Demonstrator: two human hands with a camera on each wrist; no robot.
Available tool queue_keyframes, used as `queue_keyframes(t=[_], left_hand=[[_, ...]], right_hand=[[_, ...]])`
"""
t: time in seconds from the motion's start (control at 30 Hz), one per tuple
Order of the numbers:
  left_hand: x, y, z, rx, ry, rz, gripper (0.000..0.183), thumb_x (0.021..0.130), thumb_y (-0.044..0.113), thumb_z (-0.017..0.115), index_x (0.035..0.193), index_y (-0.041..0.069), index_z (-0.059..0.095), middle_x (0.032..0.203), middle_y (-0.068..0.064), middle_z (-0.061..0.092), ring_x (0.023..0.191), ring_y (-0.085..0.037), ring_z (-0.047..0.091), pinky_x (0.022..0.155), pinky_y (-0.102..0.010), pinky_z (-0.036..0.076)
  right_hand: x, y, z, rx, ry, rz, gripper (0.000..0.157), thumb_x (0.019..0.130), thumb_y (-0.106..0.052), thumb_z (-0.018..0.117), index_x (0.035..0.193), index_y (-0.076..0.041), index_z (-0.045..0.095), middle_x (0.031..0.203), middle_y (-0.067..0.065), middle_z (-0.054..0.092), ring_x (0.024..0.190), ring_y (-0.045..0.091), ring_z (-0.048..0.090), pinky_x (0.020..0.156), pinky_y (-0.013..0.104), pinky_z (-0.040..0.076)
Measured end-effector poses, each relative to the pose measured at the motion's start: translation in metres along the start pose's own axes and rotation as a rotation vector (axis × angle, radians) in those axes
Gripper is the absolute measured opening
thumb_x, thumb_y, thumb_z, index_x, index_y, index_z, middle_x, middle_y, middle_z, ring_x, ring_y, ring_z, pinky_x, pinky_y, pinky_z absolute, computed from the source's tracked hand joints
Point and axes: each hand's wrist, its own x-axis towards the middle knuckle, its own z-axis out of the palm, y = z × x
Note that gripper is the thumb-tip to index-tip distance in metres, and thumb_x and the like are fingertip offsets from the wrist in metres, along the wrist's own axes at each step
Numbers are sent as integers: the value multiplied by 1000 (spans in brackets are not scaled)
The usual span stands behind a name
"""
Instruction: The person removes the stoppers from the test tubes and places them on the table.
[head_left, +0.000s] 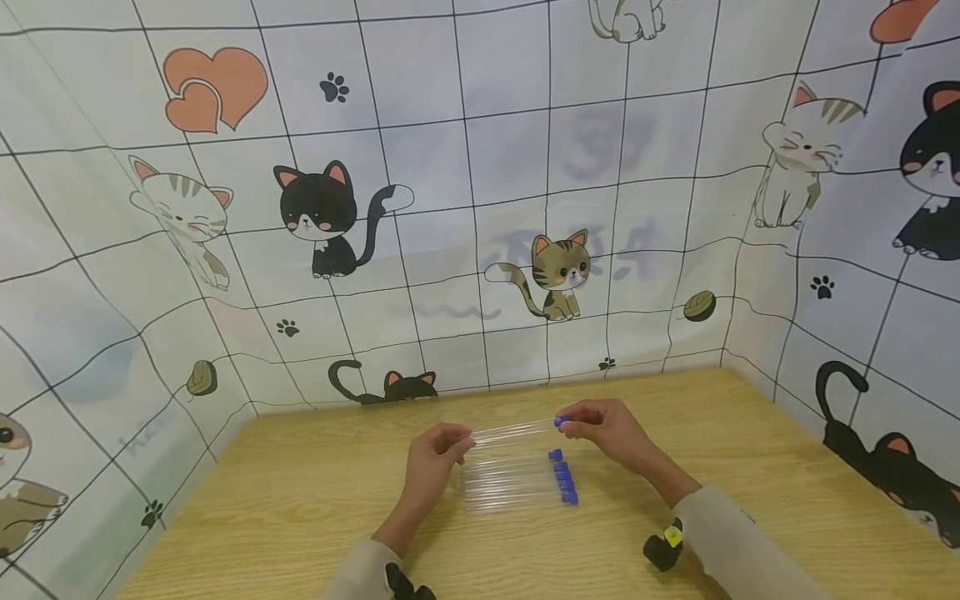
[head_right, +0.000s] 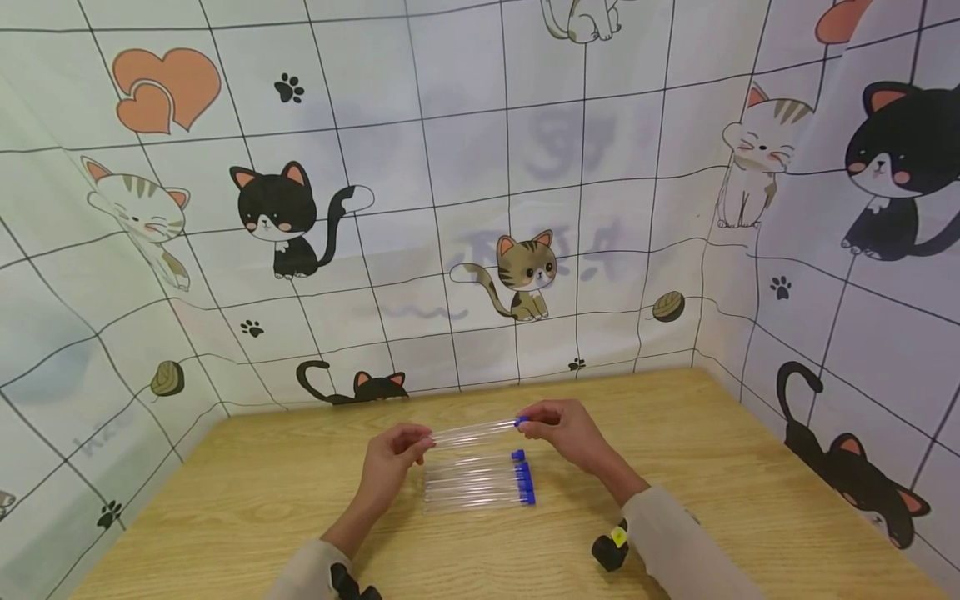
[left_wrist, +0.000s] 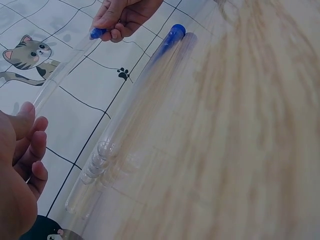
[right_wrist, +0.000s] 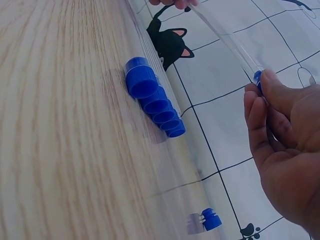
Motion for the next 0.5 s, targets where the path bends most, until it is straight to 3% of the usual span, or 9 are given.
queue_keyframes(t=[0.23, 0.5], left_hand=[[1, 5, 0, -11, -5, -33, 25, 82, 26, 64, 99, 7, 64, 85, -1, 63, 65, -20, 56, 60, -31, 46], [-6, 30, -2, -18, -13, -22, 13, 84, 12, 61, 97, 8, 64, 86, -11, 63, 67, -34, 54, 57, -28, 44]], right_hand=[[-2, -3, 0, -7, -2, -14, 23, 80, -34, 64, 99, -21, 65, 97, -1, 63, 87, 19, 60, 80, 46, 44], [-3, -5, 0, -6, -12, -7, 24, 80, -34, 65, 99, -21, 65, 96, -1, 64, 87, 19, 60, 80, 47, 44]])
